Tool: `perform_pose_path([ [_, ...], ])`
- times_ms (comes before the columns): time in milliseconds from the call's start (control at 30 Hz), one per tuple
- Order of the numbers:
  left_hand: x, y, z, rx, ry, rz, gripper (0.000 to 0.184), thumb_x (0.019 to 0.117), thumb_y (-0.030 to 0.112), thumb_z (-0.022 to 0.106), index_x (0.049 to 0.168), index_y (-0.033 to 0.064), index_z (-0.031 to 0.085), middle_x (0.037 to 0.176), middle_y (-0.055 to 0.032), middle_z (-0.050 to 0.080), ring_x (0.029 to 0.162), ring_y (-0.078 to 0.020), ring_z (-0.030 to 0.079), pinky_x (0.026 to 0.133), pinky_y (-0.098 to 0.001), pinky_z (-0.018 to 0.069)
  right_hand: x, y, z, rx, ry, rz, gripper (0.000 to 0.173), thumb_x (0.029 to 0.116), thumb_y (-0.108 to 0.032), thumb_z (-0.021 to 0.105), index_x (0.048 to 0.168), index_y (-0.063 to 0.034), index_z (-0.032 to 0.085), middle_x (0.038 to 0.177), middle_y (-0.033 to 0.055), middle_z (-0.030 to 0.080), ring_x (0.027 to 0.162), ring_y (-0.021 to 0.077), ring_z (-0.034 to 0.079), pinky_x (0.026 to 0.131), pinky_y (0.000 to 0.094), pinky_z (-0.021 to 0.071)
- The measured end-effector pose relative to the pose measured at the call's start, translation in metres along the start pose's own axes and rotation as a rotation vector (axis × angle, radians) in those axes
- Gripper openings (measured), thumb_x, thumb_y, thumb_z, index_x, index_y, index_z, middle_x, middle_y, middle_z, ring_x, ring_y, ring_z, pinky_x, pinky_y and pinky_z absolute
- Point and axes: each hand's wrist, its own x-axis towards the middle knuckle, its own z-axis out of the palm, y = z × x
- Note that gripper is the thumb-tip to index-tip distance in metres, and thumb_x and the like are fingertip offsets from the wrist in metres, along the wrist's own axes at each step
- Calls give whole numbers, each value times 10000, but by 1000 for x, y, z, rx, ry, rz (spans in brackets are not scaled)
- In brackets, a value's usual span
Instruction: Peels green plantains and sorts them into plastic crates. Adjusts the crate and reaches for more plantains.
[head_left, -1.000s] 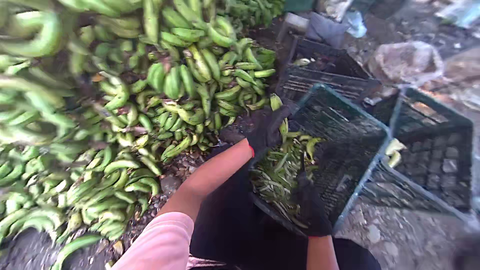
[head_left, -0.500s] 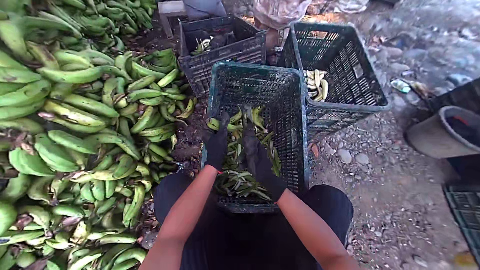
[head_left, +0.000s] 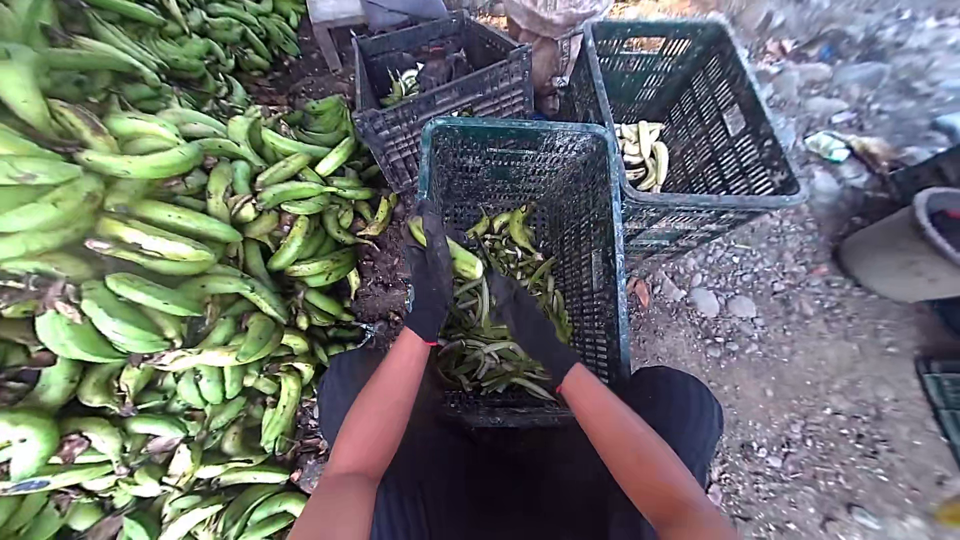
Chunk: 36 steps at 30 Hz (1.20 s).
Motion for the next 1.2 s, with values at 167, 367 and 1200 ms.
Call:
perform_pose_path([
  [167,2,-8,-3,-19,-132,1,633,1096,404,129,1492,-10,399,1405,-106,533,1208,-73,544,1043,-255,451,4,-12,-40,-381,41,-238,548,1074,-409,477,1598,-295,365,1468,251,491,1301,513,495,927,741,449],
  [367,0,-10,0,-322,-109,-292,592,1102,442,85,1396,102,471,780,-26,644,577,-122,635,543,-284,586,-8,-2,-29,-519,151,-325,634,988,-667,382,1519,-341,500,1258,256,601,1137,487,569,844,685,460],
  [1200,-31,-11,12,-118,-387,-442,586,1099,459,126,1370,89,491,846,-73,641,630,-167,626,540,-336,560,17,-3,-35,-427,352,-6,575,1043,-593,346,1467,-273,567,1332,241,613,1245,481,551,923,705,445],
])
